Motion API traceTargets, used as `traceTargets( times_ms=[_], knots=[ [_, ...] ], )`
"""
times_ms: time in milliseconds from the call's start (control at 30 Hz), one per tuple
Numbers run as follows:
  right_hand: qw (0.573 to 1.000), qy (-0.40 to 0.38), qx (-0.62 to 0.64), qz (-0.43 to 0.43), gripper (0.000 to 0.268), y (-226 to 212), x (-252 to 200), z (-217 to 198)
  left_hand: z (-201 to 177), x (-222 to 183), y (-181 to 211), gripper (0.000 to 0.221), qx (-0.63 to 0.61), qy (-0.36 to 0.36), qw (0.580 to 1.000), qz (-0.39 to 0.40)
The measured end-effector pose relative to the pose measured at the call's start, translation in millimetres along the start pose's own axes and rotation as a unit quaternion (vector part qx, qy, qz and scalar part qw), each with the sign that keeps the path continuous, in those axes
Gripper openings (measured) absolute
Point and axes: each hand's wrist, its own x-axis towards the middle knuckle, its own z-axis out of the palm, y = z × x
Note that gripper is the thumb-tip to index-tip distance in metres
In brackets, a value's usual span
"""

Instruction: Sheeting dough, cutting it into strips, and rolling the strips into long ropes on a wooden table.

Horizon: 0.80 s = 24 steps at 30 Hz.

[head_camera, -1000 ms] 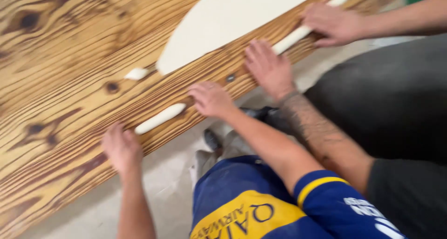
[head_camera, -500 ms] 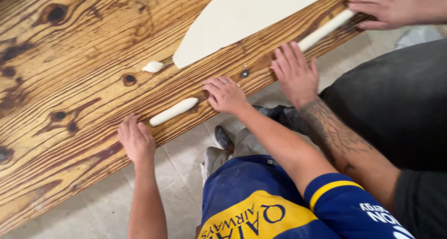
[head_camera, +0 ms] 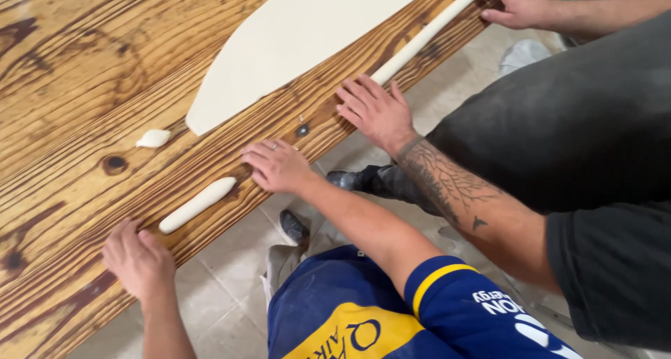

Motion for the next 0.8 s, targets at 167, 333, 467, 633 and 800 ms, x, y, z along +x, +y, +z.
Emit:
traceTargets(
  times_ms=[167, 333, 467, 633, 800],
  knots=[
    [0.995, 0.089, 0.011, -0.036, 0.023, -4, 2, -5, 11, -4, -9, 0.03, -0.024, 0.11, 0.99, 0.091],
    [0.995, 0.092, 0.003, -0.028, 0.023, -6, 1, -11, 9, -3, -7, 0.031, -0.02, 0.132, 0.984, 0.115],
    [0.996, 0.081, -0.005, -0.021, 0.024, -7, 1, -11, 10, -4, -9, 0.043, -0.027, 0.132, 0.984, 0.114],
    [0.998, 0.057, -0.008, -0.012, 0.025, -6, 0, -8, 13, -3, -11, 0.056, -0.017, 0.144, 0.981, 0.126],
    [0.997, 0.079, -0.004, -0.02, 0.024, -7, 1, -10, 10, -3, -9, 0.047, -0.037, 0.142, 0.981, 0.125]
  ],
)
